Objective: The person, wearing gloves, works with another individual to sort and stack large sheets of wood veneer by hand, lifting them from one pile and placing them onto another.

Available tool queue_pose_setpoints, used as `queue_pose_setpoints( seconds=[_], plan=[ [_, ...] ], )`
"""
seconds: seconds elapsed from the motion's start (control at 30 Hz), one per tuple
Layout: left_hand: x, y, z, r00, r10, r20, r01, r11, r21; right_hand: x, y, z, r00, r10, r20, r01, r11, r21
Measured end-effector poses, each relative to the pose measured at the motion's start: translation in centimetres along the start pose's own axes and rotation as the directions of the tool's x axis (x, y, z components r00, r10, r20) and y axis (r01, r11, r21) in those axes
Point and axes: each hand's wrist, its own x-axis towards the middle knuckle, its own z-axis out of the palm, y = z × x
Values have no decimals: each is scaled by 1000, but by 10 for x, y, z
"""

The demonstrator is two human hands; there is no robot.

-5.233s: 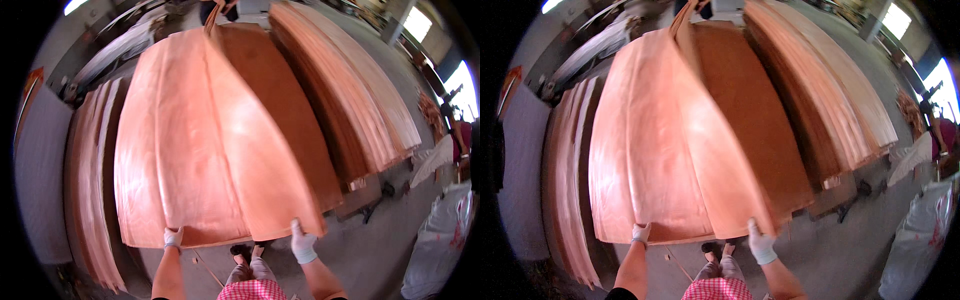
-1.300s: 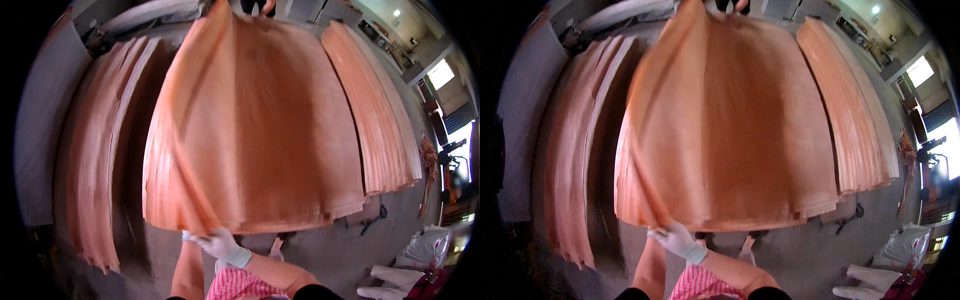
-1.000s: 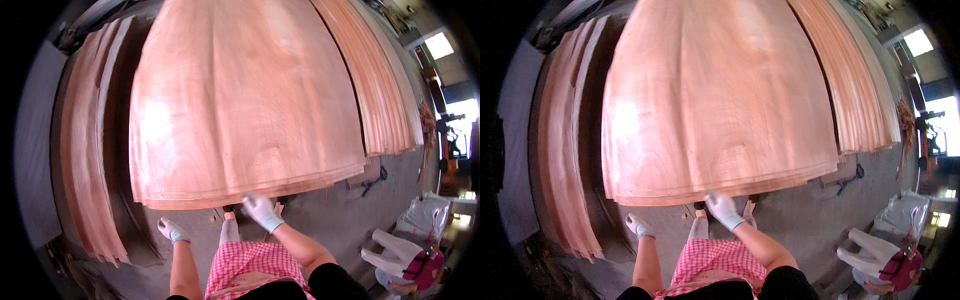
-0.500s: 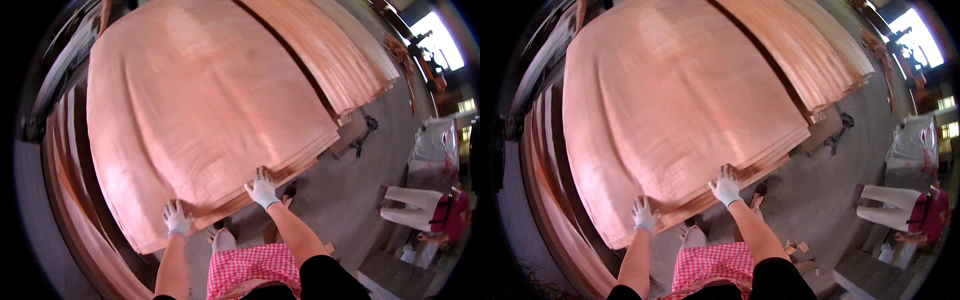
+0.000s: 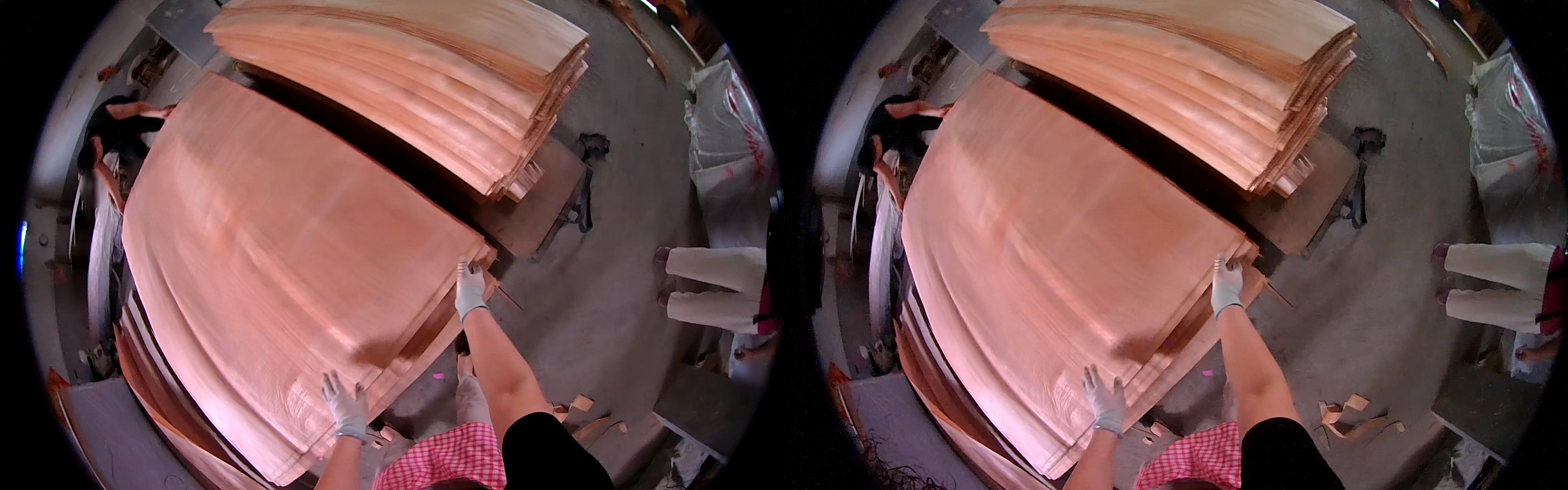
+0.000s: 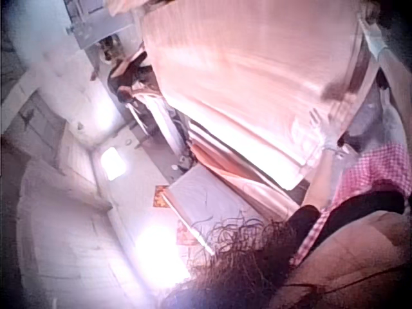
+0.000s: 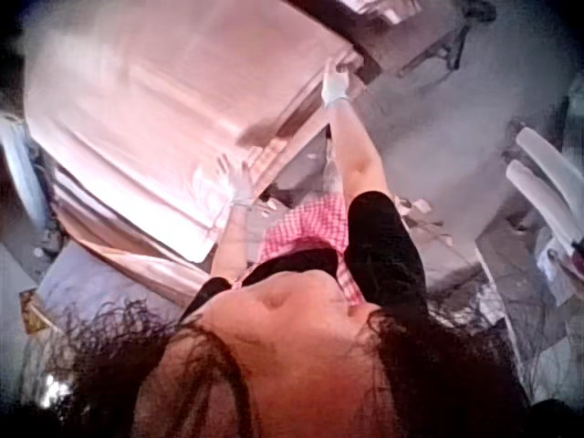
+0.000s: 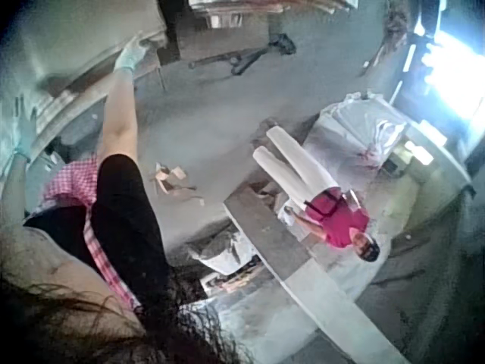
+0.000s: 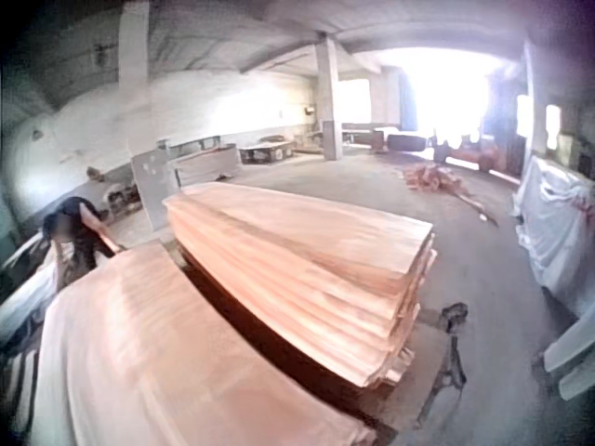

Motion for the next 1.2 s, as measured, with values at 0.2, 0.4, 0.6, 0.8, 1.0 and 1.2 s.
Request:
queue_pose_setpoints(
  seconds=[0.2, 0.4, 0.6, 0.8, 1.0, 1.2],
  plan=[
    [63, 119, 6, 995, 74, -73, -75, 997, -7, -20, -58, -30, 818, -410, 404, 538, 793, -285],
    [90, 128, 31, 989, 147, 1, -143, 964, 225, -15, -67, -19, 764, -580, 281, 632, 761, -148],
    [108, 140, 50, 960, 20, 280, -142, 894, 425, 27, -49, 15, 983, -170, 72, 181, 963, -198],
    [79, 131, 31, 988, -29, 153, 65, 970, -236, 30, -10, -10, 989, 19, 149, -9, 998, -69],
    [-5, 76, 29, 362, -760, 539, 734, -124, -668, 1, 8, -42, 697, 344, 629, -518, 848, 110],
    [-45, -105, 59, 282, -830, 481, 434, -337, -836, -72, -9, -19, 790, 144, 596, -125, 989, -72]
  ],
)
